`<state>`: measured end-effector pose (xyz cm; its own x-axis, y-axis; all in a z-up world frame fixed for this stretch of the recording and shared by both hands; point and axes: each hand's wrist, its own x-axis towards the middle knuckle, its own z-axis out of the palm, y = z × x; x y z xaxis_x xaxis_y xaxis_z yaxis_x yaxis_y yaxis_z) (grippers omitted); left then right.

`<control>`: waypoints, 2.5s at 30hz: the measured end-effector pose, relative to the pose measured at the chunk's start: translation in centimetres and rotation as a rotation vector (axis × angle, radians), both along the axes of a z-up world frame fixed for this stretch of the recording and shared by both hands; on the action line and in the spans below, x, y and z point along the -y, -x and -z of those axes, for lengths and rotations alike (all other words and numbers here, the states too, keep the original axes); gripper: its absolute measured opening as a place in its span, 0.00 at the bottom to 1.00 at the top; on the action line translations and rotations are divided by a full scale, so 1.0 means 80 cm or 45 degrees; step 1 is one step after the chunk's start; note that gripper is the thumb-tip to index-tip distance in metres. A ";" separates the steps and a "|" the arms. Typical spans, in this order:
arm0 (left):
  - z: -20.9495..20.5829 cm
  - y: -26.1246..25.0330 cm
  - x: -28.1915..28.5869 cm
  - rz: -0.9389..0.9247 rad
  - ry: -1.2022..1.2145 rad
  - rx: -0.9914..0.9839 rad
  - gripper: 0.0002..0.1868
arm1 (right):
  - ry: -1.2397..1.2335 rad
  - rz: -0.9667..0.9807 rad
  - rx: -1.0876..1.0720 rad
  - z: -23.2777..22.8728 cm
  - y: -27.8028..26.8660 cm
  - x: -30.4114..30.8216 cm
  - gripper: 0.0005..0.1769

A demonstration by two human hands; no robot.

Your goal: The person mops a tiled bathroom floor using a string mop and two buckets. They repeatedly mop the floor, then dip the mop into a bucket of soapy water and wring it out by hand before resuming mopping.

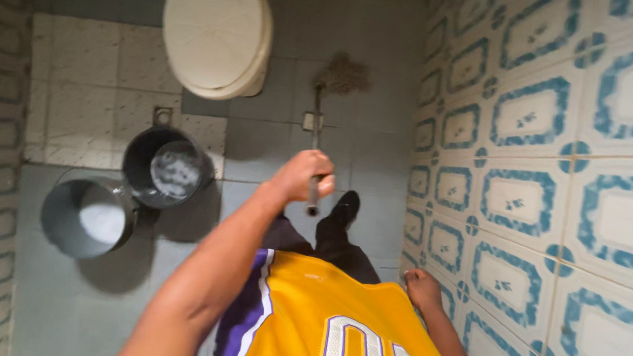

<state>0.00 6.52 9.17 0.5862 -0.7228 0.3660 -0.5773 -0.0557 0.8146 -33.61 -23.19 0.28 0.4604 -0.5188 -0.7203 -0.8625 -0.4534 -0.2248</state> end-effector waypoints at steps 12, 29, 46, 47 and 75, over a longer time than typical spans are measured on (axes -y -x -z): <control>0.103 0.043 -0.227 -1.660 1.563 -0.941 0.18 | -0.238 0.241 0.150 0.017 -0.051 0.005 0.15; 0.211 -0.116 0.026 -1.452 1.360 -0.961 0.17 | -0.135 0.429 0.020 -0.043 0.048 0.087 0.15; -0.017 0.070 0.118 0.280 -0.134 -0.091 0.08 | 0.044 -0.176 0.088 0.008 -0.036 0.015 0.18; -0.017 0.063 0.107 0.327 -0.239 -0.093 0.08 | 0.018 -0.141 0.058 0.009 -0.043 0.011 0.19; 0.221 -0.064 -0.043 -1.881 1.465 -1.010 0.15 | -0.111 0.267 0.115 -0.011 -0.003 0.073 0.17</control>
